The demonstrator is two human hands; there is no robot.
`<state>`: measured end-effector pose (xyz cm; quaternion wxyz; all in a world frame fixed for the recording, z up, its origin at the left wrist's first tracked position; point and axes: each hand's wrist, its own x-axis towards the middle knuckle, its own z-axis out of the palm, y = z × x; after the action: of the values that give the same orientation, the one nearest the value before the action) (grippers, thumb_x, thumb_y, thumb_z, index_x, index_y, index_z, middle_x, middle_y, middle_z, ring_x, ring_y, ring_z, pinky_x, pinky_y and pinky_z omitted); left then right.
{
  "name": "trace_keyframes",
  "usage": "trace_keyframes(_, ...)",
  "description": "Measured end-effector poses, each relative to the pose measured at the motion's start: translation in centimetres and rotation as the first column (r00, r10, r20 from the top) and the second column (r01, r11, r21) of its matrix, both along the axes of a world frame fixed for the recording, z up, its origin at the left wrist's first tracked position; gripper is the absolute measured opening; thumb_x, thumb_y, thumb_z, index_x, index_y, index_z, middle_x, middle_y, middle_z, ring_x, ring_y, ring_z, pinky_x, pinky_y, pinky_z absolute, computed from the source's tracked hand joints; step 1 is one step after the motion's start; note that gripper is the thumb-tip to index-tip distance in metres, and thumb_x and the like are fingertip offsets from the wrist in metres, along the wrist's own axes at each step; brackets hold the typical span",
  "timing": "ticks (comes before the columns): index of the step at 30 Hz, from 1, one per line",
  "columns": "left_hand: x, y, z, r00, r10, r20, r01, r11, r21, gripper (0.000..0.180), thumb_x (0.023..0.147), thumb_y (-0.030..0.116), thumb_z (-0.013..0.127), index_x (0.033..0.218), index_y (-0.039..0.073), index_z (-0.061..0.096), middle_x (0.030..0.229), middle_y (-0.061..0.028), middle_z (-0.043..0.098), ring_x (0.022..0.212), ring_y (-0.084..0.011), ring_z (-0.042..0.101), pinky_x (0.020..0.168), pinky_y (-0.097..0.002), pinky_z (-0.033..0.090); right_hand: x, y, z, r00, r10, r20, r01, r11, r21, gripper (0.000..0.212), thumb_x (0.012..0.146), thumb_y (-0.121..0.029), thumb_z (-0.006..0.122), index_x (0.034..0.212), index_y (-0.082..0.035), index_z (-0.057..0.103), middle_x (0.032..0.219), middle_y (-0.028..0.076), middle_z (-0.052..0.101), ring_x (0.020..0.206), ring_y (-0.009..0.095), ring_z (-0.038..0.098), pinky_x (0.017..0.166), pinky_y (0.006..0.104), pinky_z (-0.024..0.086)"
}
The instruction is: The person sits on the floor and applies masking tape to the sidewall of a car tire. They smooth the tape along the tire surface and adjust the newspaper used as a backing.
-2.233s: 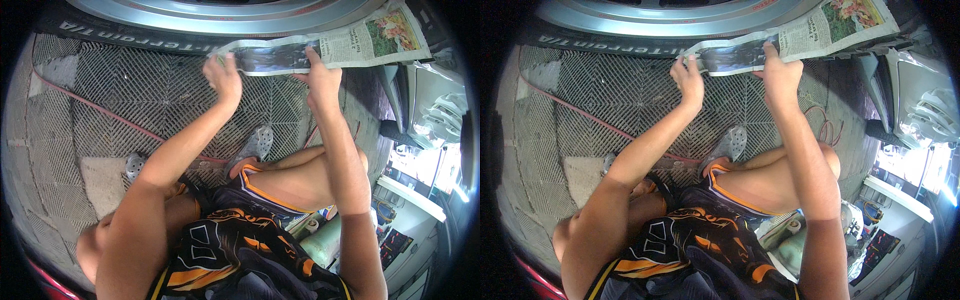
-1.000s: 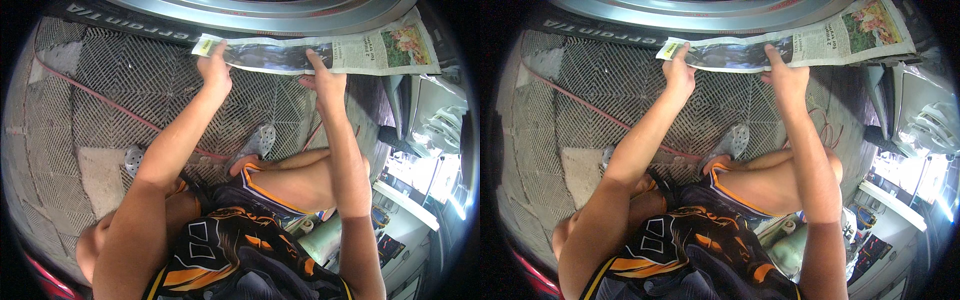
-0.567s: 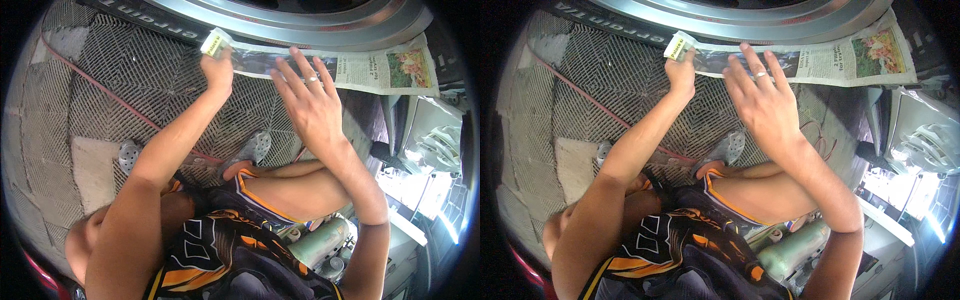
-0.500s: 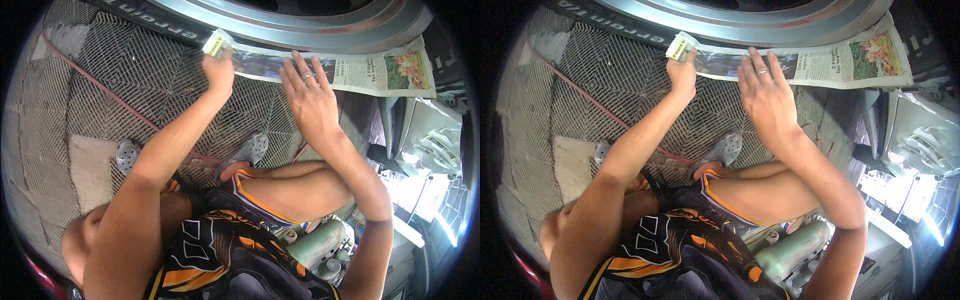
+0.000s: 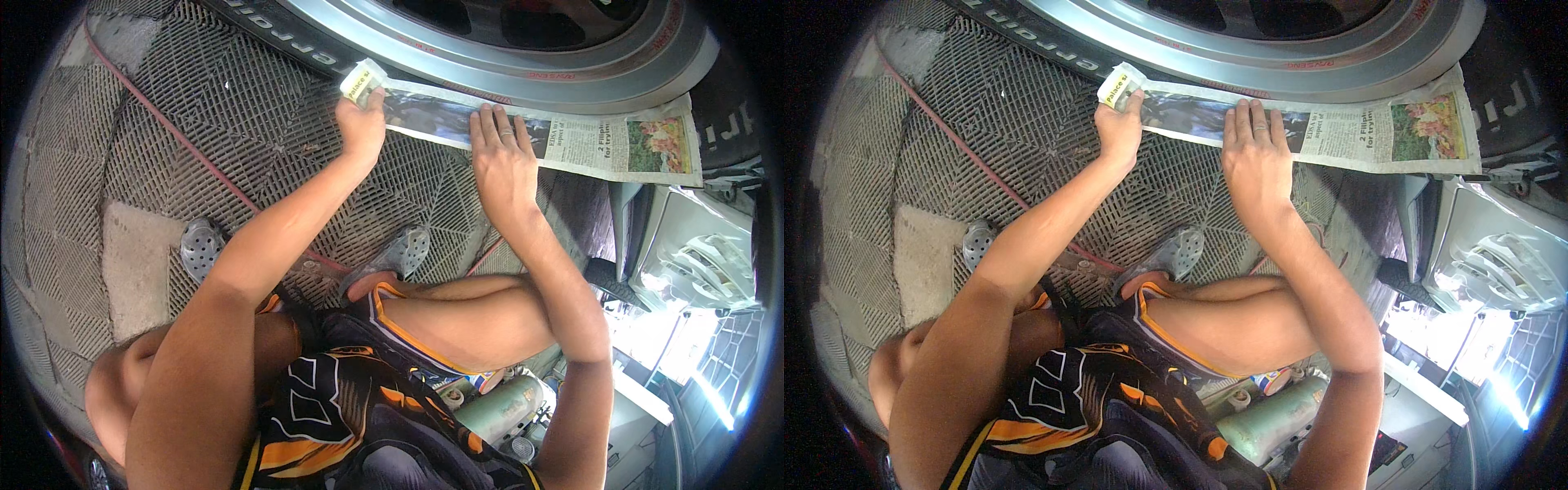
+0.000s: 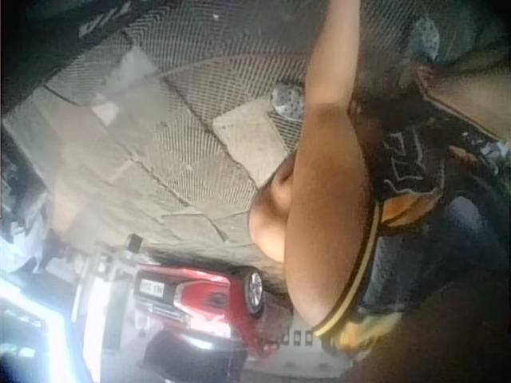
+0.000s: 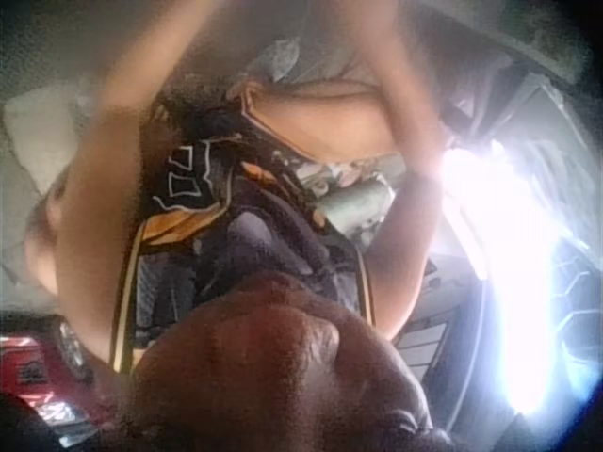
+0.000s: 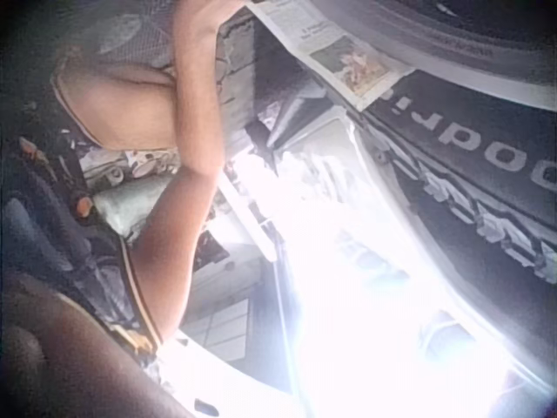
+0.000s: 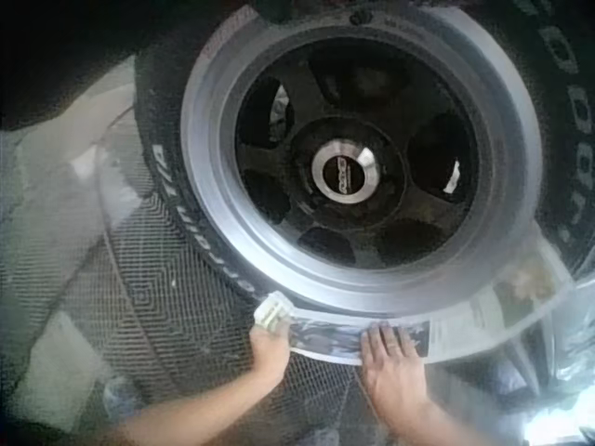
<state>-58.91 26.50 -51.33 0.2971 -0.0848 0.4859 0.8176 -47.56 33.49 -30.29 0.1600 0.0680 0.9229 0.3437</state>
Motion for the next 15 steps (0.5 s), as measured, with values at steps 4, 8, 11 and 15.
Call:
trace_keyframes(4, 0.7, 0.4, 0.8, 0.999, 0.016, -0.049, -0.019, 0.998, -0.062, 0.023, 0.1, 0.003, 0.067, 0.121, -0.005, 0.063, 0.11, -0.0124, 0.073, 0.099, -0.02, 0.07, 0.088, -0.0354, 0.054, 0.4, 0.2, -0.3, 0.999, -0.009, 0.052, 0.007, 0.999, 0.04, 0.049, 0.097, -0.015, 0.061, 0.142, 0.004, 0.062, 0.148, 0.019, 0.062, 0.144, 0.031, 0.055, 0.124, 0.0492, 0.037)
trace_keyframes(8, 0.5, 0.6, 0.7, 0.997, 0.052, -0.055, -0.054, 0.998, -0.034, 0.024, 0.102, 0.007, 0.067, 0.123, -0.003, 0.064, 0.113, -0.0103, 0.071, 0.095, -0.016, 0.068, 0.081, -0.0321, 0.055, 0.3, 0.0, -0.4, 1.0, -0.024, -0.009, 0.024, 0.999, -0.025, 0.05, 0.093, -0.006, 0.062, 0.142, 0.005, 0.061, 0.149, 0.02, 0.062, 0.143, 0.03, 0.056, 0.126, 0.0498, 0.036)
trace_keyframes(11, 0.3, 0.5, 0.3, 0.999, 0.044, 0.013, -0.044, 0.999, -0.012, 0.022, 0.102, 0.007, 0.067, 0.121, -0.003, 0.064, 0.111, -0.01, 0.07, 0.094, -0.0159, 0.067, 0.081, -0.0321, 0.054, 0.4, 0.2, -0.9, 0.998, -0.017, -0.06, 0.013, 0.998, -0.061, 0.048, 0.095, -0.008, 0.062, 0.141, 0.006, 0.062, 0.149, 0.02, 0.062, 0.143, 0.03, 0.056, 0.126, 0.0497, 0.036)
trace_keyframes(15, 0.5, 0.8, 0.4, 0.998, 0.047, 0.035, -0.046, 0.999, -0.024, 0.021, 0.102, 0.008, 0.068, 0.119, -0.003, 0.065, 0.106, -0.0089, 0.07, 0.089, -0.0155, 0.067, 0.075, -0.0322, 0.054, 0.4, 0.4, -0.9, 0.999, -0.011, -0.052, 0.009, 0.999, -0.035, 0.046, 0.096, -0.009, 0.062, 0.139, 0.005, 0.063, 0.147, 0.02, 0.063, 0.141, 0.03, 0.058, 0.124, 0.0496, 0.04)
